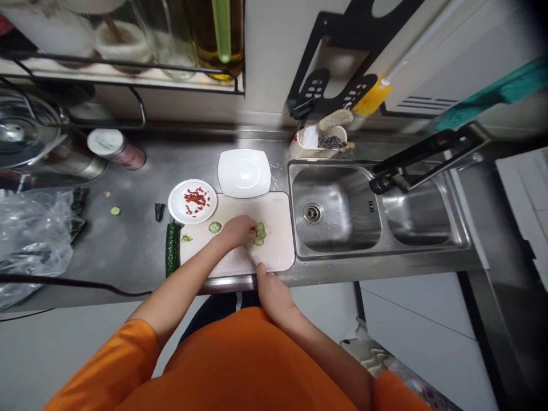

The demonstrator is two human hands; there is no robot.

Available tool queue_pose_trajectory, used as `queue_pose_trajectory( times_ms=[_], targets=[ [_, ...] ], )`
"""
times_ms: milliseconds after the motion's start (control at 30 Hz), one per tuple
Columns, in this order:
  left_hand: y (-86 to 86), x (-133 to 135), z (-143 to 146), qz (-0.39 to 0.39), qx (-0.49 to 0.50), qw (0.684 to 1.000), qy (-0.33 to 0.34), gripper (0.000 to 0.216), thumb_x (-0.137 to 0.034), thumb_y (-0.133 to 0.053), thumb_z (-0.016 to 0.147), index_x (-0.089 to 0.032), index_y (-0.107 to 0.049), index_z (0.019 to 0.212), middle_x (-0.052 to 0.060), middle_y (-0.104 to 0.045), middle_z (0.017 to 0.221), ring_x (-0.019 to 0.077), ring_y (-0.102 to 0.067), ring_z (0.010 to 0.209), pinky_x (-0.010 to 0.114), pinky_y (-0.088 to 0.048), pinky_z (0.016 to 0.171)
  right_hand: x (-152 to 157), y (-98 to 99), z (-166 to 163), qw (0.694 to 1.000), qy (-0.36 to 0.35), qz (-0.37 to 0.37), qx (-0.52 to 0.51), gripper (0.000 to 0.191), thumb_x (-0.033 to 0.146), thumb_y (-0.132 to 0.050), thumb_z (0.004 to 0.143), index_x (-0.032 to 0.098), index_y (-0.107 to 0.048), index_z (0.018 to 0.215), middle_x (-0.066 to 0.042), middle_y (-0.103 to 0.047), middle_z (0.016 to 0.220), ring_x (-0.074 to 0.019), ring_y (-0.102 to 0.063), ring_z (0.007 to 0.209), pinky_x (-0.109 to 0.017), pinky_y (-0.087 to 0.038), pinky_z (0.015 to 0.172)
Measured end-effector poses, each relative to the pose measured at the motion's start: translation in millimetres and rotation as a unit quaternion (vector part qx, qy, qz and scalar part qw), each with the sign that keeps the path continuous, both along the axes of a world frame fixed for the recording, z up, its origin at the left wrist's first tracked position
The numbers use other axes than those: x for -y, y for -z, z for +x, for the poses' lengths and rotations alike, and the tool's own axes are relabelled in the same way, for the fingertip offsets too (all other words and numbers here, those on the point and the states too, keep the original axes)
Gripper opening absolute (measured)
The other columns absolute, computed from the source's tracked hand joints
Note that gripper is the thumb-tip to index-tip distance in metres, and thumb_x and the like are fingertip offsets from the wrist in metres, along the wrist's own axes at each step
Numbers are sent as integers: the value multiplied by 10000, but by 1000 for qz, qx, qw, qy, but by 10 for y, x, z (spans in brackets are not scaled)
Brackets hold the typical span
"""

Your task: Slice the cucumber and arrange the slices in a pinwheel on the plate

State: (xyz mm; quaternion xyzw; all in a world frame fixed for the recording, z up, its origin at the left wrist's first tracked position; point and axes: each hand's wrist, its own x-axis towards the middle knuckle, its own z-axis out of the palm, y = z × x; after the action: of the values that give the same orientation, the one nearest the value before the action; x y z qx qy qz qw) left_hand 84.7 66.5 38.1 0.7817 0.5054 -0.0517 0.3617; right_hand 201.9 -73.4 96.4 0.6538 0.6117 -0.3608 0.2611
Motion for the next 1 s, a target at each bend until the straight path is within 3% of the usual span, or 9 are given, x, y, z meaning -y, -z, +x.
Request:
queue_pose_trajectory(
  times_ms=[167, 400, 600, 700, 800, 1000],
  targets=[
    [64, 10, 303, -60, -122, 991, 8, 139, -251, -680, 638, -172, -677, 752, 111, -675, 835, 252, -636, 782, 310, -468, 662, 24, 36, -8, 1000, -2, 15, 5, 391, 34, -213, 902, 161, -459, 1177, -149, -667, 960, -225, -667, 880, -292, -500, 711],
    [182, 173, 329, -30, -126, 988, -83, 76, -220, -646, 677, -169, -653, 733, 120, -683, 834, 240, -641, 797, 304, -480, 671, 46, 70, -5, 1000, -4, 26, 6, 389, 31, -226, 910, 159, -453, 1200, -144, -670, 938, -227, -675, 862, -285, -505, 692],
    [128, 222, 325, -30, -94, 988, -116, 17, -183, -626, 670, -189, -624, 686, 84, -681, 794, 227, -632, 767, 289, -458, 642, 30, 41, 2, 1000, -3, 18, 6, 351, 28, -265, 910, 168, -468, 1160, -140, -677, 931, -209, -677, 855, -259, -496, 695],
    [68, 209, 235, -40, -47, 988, -143, 53, -229, -634, 672, -201, -609, 635, 35, -663, 685, 191, -613, 692, 266, -437, 621, 7, 15, 7, 1000, 2, 14, 2, 367, 28, -256, 907, 162, -464, 1178, -147, -674, 951, -213, -673, 868, -262, -489, 706],
    [47, 184, 34, -37, 15, 975, -218, 71, -260, -623, 689, -202, -626, 647, 4, -663, 660, 158, -603, 672, 245, -423, 621, -20, -17, 22, 1000, 7, 0, -9, 399, 20, -245, 892, 160, -455, 1200, -147, -670, 976, -230, -667, 880, -283, -487, 707],
    [187, 283, -331, -70, 85, 927, -358, 148, -341, -605, 729, -195, -634, 724, -25, -638, 587, 130, -583, 578, 239, -432, 607, -31, -13, 101, 999, 10, -21, -23, 457, -2, -291, 843, 149, -396, 1261, -142, -667, 987, -244, -647, 942, -294, -473, 736]
  ],
)
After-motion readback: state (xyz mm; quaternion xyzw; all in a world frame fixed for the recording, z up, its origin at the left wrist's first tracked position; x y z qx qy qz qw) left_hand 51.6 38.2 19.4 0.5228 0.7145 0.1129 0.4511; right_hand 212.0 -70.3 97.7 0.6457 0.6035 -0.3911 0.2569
